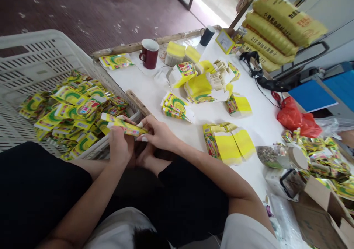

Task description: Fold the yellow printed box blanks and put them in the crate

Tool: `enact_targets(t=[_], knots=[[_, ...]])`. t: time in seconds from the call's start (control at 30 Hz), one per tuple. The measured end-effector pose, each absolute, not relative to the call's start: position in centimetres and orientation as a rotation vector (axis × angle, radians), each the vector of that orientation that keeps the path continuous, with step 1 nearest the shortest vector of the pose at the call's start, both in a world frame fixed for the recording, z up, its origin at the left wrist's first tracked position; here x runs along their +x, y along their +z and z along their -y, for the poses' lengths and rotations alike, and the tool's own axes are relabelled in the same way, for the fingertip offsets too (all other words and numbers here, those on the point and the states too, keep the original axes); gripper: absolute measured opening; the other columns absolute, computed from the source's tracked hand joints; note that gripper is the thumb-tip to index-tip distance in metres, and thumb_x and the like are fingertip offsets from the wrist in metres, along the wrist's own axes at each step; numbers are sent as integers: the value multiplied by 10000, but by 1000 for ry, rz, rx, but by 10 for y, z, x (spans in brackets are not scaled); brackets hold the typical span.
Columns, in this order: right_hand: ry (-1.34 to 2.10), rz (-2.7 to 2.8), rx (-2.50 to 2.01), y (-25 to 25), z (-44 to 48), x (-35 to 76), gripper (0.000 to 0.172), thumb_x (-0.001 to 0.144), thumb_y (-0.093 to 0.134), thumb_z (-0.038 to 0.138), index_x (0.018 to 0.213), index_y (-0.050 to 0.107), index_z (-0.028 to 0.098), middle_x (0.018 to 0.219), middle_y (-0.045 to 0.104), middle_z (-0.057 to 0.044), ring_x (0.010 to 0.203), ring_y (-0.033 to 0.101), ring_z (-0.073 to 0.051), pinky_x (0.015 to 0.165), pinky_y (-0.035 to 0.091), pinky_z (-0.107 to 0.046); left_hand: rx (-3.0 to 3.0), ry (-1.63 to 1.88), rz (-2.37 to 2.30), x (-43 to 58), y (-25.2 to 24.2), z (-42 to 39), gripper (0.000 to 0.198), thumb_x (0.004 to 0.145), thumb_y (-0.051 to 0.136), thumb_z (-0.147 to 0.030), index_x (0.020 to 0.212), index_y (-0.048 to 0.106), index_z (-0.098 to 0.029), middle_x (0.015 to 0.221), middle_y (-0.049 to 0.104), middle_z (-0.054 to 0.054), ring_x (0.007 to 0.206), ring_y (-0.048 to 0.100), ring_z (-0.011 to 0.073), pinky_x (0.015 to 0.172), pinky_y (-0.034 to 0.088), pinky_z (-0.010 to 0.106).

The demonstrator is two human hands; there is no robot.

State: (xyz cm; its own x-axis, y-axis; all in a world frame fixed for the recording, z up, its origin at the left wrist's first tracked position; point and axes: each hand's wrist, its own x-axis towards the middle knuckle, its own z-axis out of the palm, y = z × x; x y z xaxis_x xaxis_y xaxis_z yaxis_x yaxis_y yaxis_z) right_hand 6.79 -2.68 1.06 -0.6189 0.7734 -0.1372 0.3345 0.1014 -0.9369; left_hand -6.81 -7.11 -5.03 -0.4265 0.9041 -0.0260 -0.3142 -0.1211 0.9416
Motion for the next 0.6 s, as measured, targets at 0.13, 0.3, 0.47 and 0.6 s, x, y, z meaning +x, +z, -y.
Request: enact_targets(t=[0.13,0.3,0.47,0.6], knots=[[1288,2017,-1131,24,10,90,247,842,669,432,810,533,228,714,557,38,659,502,-134,605,403,-266,712,1695,-1171,-69,-56,69,434,801,780,-504,1103,617,-239,1011,713,33,946,713,197,830,603,318],[580,2302,-1153,36,5,111,121,890,537,167,860,635,230,821,662,-27,790,563,-202,743,443,-341,902,1784,-1260,-84,-37,72,533,887,700,-529,1315,518,-268,1344,647,110,1266,647,250,1077,532,412],[271,2672,-836,46,18,104,223,1012,493,214,936,691,284,951,721,-44,993,560,-252,998,426,-457,1446,1446,-1353,-100,-19,75,993,590,946,-482,1411,452,-221,1509,503,174,1462,455,373,1227,350,540],[343,2542,-752,52,29,92,252,1001,547,343,1242,620,326,1309,643,-52,1311,495,-287,1236,253,-552,1473,1147,-1342,-91,-19,79,657,701,861,-438,1234,548,-215,1147,702,75,1096,689,293,942,562,420]])
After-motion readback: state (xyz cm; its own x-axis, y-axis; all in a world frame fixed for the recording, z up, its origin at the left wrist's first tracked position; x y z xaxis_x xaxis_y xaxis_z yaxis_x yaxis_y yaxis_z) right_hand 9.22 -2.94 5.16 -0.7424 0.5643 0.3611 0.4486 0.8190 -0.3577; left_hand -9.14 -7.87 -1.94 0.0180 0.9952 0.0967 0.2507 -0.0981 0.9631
